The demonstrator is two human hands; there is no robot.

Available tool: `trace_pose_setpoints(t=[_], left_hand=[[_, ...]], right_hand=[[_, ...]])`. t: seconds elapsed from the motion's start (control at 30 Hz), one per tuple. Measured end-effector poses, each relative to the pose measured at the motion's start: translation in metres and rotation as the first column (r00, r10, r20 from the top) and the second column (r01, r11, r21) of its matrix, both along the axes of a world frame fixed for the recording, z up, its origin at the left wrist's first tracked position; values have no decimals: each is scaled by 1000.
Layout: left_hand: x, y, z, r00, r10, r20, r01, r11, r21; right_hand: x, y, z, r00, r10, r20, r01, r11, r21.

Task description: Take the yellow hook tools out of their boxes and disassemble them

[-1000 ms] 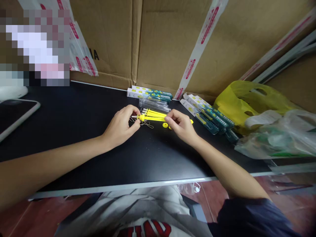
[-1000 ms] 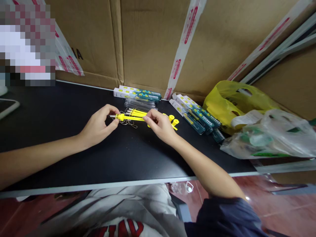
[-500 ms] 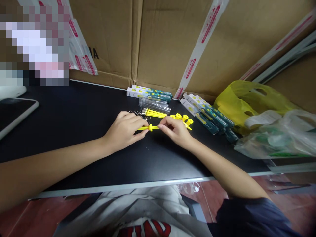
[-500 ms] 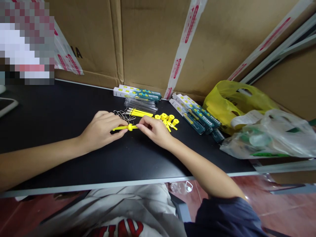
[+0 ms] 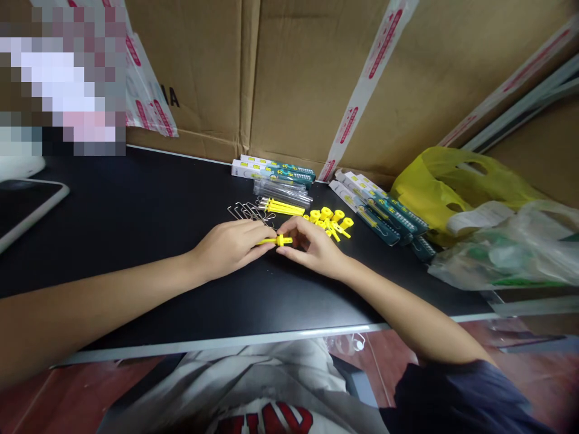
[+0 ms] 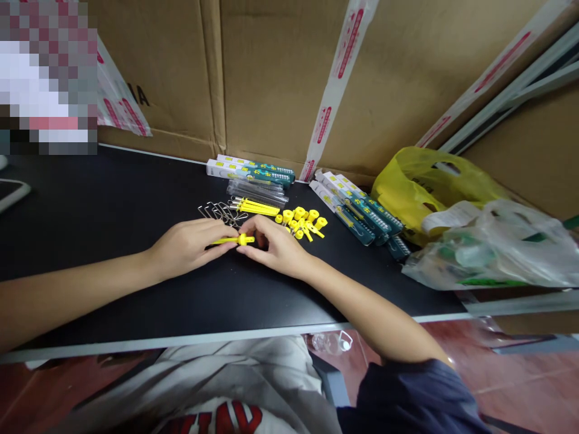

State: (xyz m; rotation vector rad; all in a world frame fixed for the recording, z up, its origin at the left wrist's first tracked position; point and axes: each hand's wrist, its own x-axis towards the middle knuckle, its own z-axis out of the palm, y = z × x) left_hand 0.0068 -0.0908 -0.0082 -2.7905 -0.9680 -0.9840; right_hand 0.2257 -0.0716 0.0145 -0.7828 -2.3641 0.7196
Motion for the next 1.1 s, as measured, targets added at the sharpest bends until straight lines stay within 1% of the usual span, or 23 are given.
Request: trace_pose_setpoints(t=[0.1, 0.4, 0.53, 0.63, 0.77, 0.87, 0.93, 1.0, 1.1], left_hand=[[0, 0, 0, 1000, 7, -5, -7, 1000, -8], [-2, 1, 1, 997, 42, 58, -41, 999, -24], [-2, 1, 1, 993, 58, 100, -54, 998, -37], [-1, 2, 1, 991, 75, 112, -69, 996, -51], [-2, 2, 1, 992, 84, 99, -78, 995, -63], [-1, 2, 1, 992, 80, 94, -74, 995, -66], [-1, 2, 1, 993, 76, 91, -71, 995, -66], [-1, 2, 1, 993, 76, 87, -70, 995, -71], [-2, 2, 0, 993, 84, 84, -77, 994, -81]], right_hand=[[0, 1, 1, 1000, 9, -29, -9, 1000, -13], [6, 6, 14, 993, -25, -113, 20, 999, -50], [10, 7, 19, 993, -29, -111, 25, 999, -41], [15, 10, 25, 992, -84, -93, 81, 996, -36], [23, 18, 35, 976, -208, -59, 209, 978, 10], [30, 24, 42, 948, -317, 33, 309, 939, 148], [34, 27, 46, 909, -388, 155, 339, 902, 269], [38, 28, 48, 845, -442, 301, 327, 873, 362], [43, 30, 47, 732, -472, 492, 272, 864, 424]])
